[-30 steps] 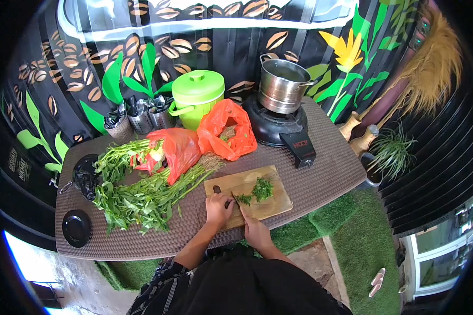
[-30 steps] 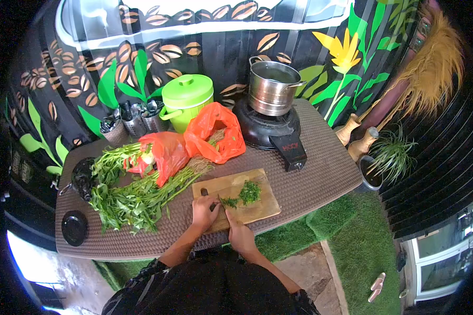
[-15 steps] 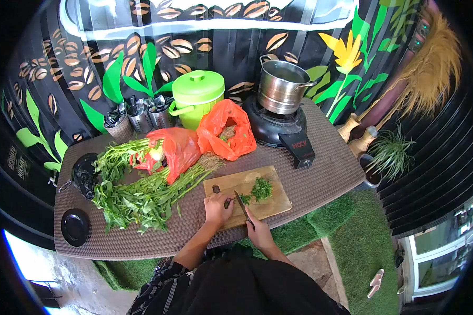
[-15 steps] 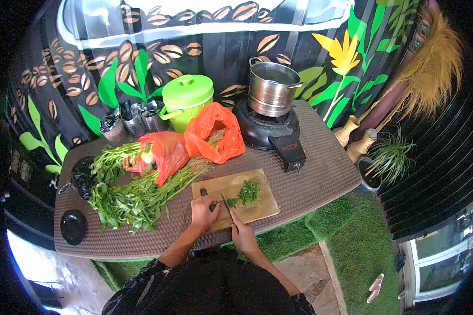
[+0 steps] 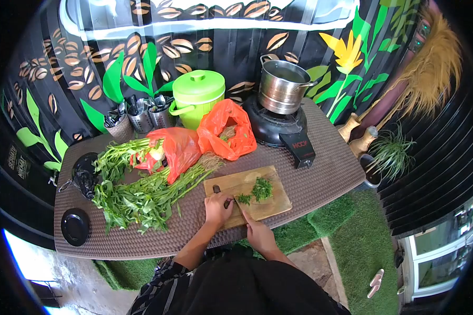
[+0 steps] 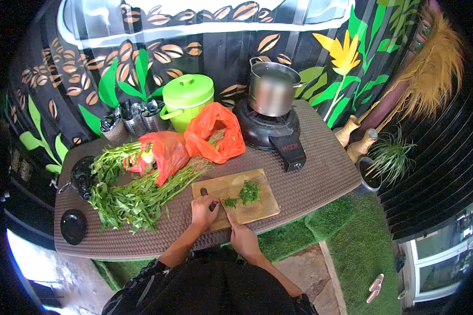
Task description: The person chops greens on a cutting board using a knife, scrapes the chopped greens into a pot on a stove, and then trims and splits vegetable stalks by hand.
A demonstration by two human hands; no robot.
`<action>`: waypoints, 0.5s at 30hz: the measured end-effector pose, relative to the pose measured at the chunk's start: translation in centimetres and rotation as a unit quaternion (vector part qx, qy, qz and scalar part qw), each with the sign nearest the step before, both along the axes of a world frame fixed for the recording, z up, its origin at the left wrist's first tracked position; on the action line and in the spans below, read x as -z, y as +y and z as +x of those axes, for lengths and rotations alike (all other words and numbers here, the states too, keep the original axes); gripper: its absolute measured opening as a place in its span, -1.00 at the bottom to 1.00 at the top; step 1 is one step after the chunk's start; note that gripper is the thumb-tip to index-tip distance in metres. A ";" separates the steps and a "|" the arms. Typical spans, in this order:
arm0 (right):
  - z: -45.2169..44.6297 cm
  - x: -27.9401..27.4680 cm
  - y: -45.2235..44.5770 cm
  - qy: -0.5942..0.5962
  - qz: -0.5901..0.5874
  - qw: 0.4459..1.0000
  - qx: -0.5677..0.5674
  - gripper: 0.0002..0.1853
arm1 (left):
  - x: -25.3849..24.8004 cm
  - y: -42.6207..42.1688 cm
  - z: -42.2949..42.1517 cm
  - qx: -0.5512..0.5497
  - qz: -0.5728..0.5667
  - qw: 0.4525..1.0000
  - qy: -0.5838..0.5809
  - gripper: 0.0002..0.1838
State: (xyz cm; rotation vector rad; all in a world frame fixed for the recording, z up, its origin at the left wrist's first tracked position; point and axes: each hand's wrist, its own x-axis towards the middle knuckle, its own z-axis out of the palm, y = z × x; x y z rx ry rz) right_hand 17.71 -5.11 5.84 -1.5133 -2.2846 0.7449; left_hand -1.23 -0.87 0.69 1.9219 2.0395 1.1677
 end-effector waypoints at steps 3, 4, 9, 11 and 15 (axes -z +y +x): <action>0.0 0.4 0.1 -0.003 0.000 1.000 -0.010 -0.38 | 0.0 -0.1 0.1 0.000 0.012 1.000 0.001 -0.88; -0.2 0.8 0.1 0.021 0.017 1.000 -0.013 -0.38 | -0.1 0.0 0.1 0.000 0.012 1.000 0.001 -0.88; -1.0 2.1 0.7 0.054 0.057 0.997 -0.015 -0.38 | -0.1 -0.1 0.0 0.000 0.020 1.000 0.011 -0.88; -1.1 1.5 1.0 0.063 0.001 0.998 0.006 -0.39 | -0.4 -0.1 0.2 -0.002 0.018 1.000 0.012 -0.88; -0.6 2.6 1.3 0.200 -0.018 0.980 0.012 -0.38 | -0.2 -0.1 0.2 -0.003 0.028 1.000 0.007 -0.88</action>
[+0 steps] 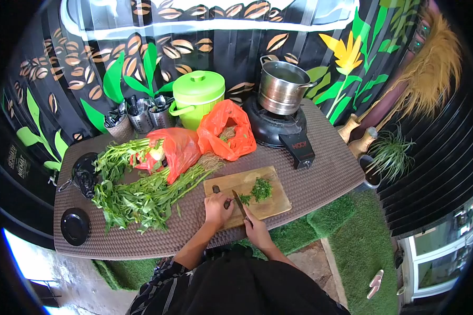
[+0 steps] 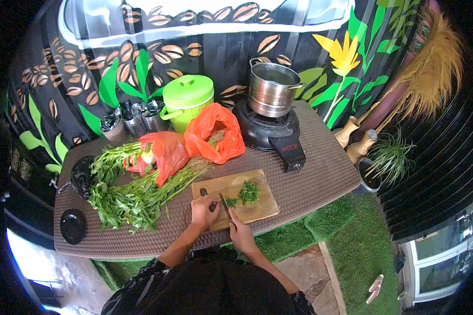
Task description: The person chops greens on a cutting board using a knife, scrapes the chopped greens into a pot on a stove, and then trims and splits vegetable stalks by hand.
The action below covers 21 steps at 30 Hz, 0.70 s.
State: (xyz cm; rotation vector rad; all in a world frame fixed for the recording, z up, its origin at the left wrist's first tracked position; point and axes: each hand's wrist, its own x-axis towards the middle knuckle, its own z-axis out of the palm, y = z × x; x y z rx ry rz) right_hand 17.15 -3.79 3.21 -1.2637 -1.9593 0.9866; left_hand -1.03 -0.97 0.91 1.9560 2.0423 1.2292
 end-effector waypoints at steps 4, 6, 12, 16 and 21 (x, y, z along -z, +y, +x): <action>0.3 0.1 -0.3 0.045 0.013 0.999 0.004 -0.39 | 0.2 0.0 0.0 0.000 -0.007 1.000 0.005 -0.86; 0.4 -0.5 -0.7 0.035 0.014 0.999 0.008 -0.38 | 0.3 0.1 0.0 -0.001 -0.011 1.000 0.002 -0.86; 0.4 -1.1 -0.9 -0.095 0.002 0.995 0.001 -0.39 | 0.5 0.2 -0.1 -0.001 -0.014 1.000 0.008 -0.86; 0.5 -1.9 -1.0 -0.121 0.025 0.992 -0.006 -0.40 | 0.3 0.1 -0.1 0.002 -0.018 1.000 0.009 -0.86; 0.2 -2.6 -0.9 -0.163 0.005 0.986 -0.014 -0.41 | 0.3 0.0 0.0 -0.011 0.016 1.000 0.009 -0.86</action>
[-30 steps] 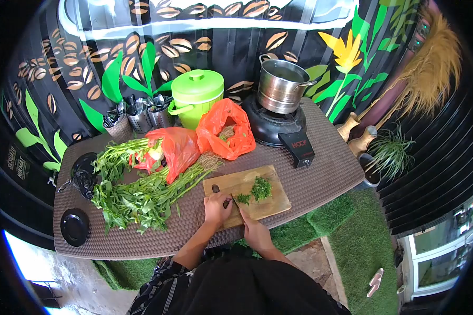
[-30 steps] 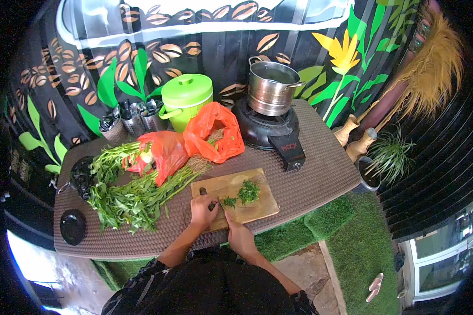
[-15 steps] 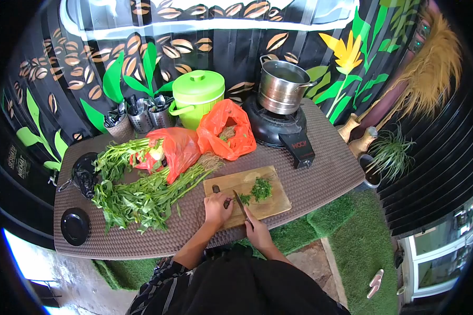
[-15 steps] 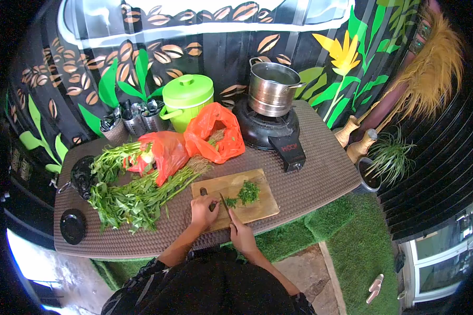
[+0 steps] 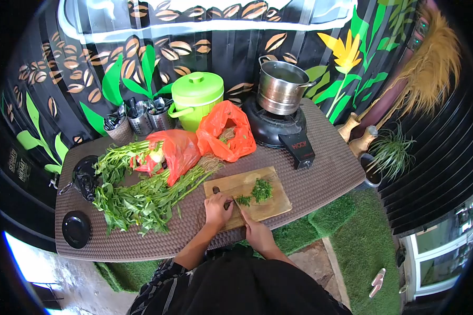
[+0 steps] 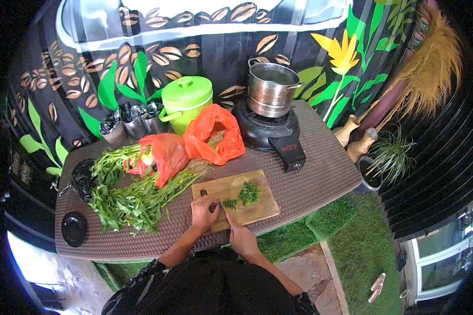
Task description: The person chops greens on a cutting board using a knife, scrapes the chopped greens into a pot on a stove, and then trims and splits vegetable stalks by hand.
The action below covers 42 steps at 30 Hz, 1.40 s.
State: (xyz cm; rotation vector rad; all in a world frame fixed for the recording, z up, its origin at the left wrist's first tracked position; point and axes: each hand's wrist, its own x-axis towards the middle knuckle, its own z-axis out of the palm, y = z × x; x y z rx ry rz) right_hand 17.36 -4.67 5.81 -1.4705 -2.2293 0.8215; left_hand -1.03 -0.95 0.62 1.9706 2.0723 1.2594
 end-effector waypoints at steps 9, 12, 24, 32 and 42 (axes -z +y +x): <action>-0.4 1.4 0.2 -0.003 0.015 1.000 0.006 -0.41 | 0.0 0.0 -0.1 0.012 -0.024 0.999 -0.019 -0.86; -0.7 2.4 0.8 0.003 -0.003 1.000 0.015 -0.41 | -0.3 0.0 -0.1 0.010 -0.033 0.999 -0.012 -0.86; 0.3 2.1 0.3 0.175 0.027 0.984 0.010 -0.38 | -0.1 0.0 -0.2 0.008 -0.039 0.999 -0.007 -0.90; 0.1 1.9 -0.2 0.063 0.041 0.997 0.020 -0.39 | -0.1 0.0 -0.2 0.014 -0.050 0.999 -0.009 -0.90; -1.1 3.0 1.1 0.056 0.049 0.997 0.003 -0.40 | 0.0 0.1 -0.2 0.014 -0.042 0.999 -0.007 -0.88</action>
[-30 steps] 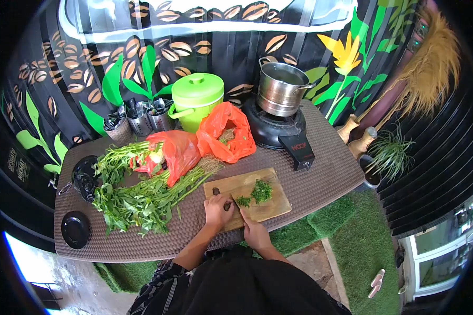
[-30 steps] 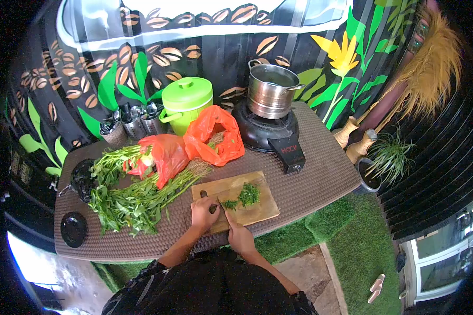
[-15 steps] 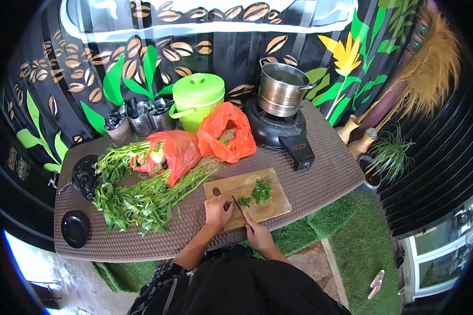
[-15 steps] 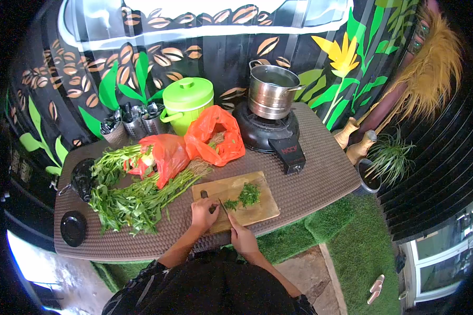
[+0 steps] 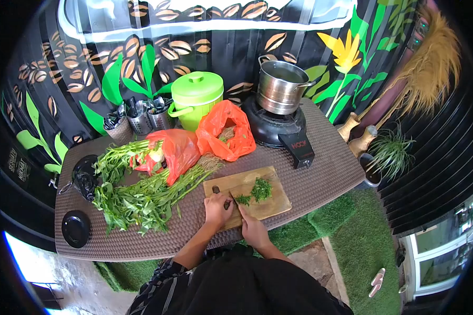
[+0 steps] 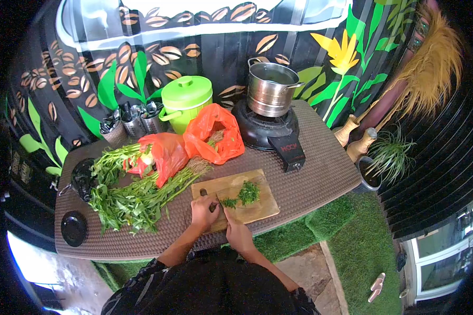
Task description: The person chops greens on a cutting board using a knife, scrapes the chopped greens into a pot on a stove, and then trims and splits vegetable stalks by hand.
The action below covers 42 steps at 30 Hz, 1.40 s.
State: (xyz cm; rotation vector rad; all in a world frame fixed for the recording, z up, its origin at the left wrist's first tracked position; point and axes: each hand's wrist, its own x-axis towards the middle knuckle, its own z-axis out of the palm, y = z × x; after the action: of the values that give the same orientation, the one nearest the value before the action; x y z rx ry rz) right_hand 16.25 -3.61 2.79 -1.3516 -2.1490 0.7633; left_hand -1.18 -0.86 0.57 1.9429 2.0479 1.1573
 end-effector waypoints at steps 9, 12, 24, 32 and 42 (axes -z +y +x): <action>1.1 -0.2 1.2 0.120 -0.109 0.987 -0.015 -0.43 | -0.5 -0.1 0.1 0.003 0.001 1.000 0.023 -0.81; 1.2 -0.2 1.0 0.162 -0.016 0.986 -0.032 -0.40 | 0.0 0.2 -0.1 0.006 -0.002 1.000 0.004 -0.83; 1.6 -0.9 -1.1 0.049 -0.048 0.998 0.011 -0.41 | 0.1 0.1 -0.2 0.004 0.008 1.000 -0.015 -0.89; 1.2 -2.0 -1.0 -0.031 -0.048 0.998 -0.006 -0.35 | 0.3 0.2 -0.1 0.008 0.021 0.999 -0.042 -0.88; 1.2 -1.0 -0.7 -0.032 -0.057 0.998 0.000 -0.36 | 0.1 0.1 -0.2 0.016 0.032 0.998 -0.050 -0.90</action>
State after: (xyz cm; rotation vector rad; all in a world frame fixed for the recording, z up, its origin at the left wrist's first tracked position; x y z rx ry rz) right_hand 17.41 -4.27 3.75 -1.4526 -2.1841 0.8649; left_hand -1.38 -0.77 0.47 1.8979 1.9464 1.3009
